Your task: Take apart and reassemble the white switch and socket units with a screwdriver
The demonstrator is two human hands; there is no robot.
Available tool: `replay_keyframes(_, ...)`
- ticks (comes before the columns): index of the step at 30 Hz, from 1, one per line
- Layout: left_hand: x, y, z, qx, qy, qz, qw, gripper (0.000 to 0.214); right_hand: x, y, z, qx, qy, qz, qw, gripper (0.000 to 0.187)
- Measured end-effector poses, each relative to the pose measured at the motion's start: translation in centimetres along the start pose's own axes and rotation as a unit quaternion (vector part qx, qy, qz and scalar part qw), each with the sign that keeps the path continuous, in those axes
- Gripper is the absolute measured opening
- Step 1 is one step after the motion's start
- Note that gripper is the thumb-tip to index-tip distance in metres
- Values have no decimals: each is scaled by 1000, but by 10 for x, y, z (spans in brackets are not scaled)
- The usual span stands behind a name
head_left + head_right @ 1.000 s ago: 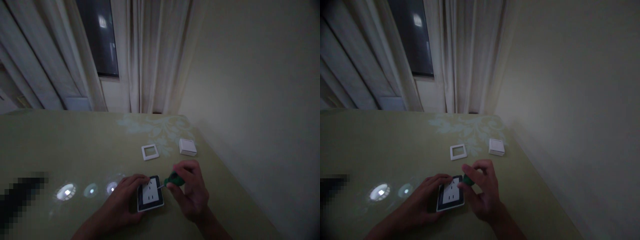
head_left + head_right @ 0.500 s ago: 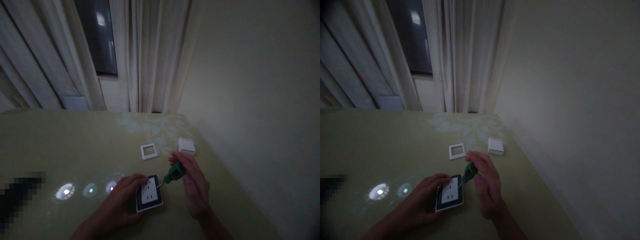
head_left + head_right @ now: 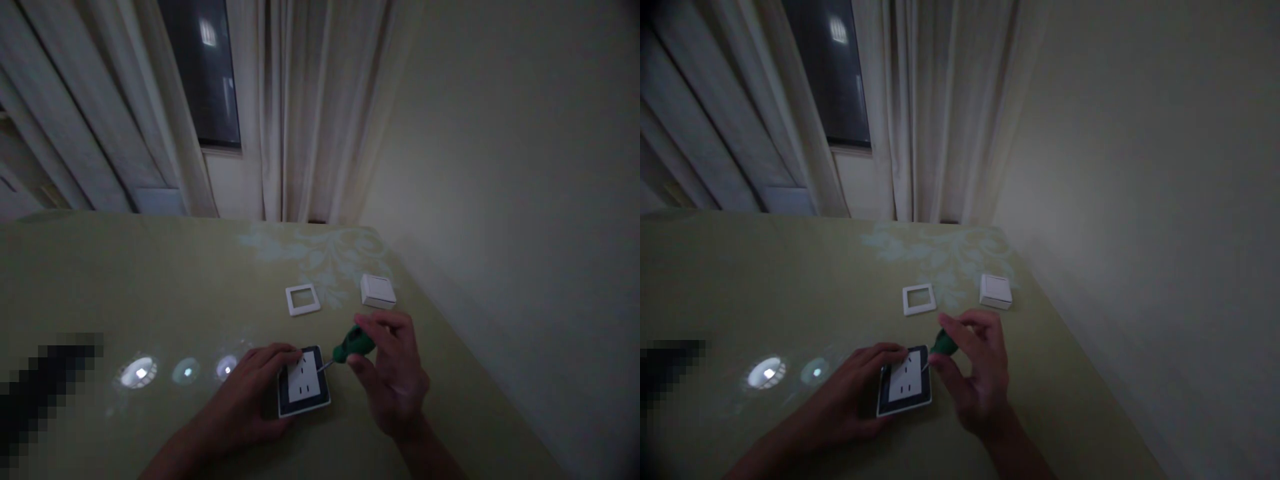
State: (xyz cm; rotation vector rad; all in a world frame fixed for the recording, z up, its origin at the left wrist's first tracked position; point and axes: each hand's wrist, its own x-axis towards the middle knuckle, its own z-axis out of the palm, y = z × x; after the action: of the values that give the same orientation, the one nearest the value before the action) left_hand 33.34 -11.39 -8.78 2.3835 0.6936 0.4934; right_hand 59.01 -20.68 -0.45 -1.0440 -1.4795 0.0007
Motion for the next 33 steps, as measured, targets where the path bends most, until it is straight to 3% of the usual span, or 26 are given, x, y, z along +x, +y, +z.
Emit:
replay_keyframes(3, 1, 1, -1, -2, -2, 0, 1000, 86, -1, 0, 2, 39, -33, 46, 998, 44)
replay_keyframes(8, 2, 4, -2, -4, -6, -3, 1000, 87, -1, 1, 4, 38, 30, 9, 999, 41)
replay_keyframes(11, 2, 5, -2, -7, -8, -6, 1000, 87, 0, -1, 3, 46, -29, 37, 998, 40)
replay_keyframes(13, 2, 4, -2, -8, -6, -5, 1000, 87, 1, -2, 1, 57, -37, 30, 997, 41)
replay_keyframes(17, 1, 3, -1, -6, 4, 6, 1000, 87, -1, -3, 0, 13, 21, -18, 1000, 37)
replay_keyframes(21, 1, 3, -1, -2, -3, 7, 1000, 87, -3, -3, 0, 24, -45, -7, 999, 43)
replay_keyframes(26, 3, 6, -3, 0, 2, 1, 1000, 87, -3, -5, 1, -37, 23, -39, 998, 44)
replay_keyframes(30, 2, 5, -2, 0, -5, -5, 1000, 88, -1, -8, -1, -22, -40, 5, 999, 49)
replay_keyframes(33, 1, 3, -1, -3, -5, -4, 1000, 88, -1, -11, -1, -54, -3, -14, 998, 48)
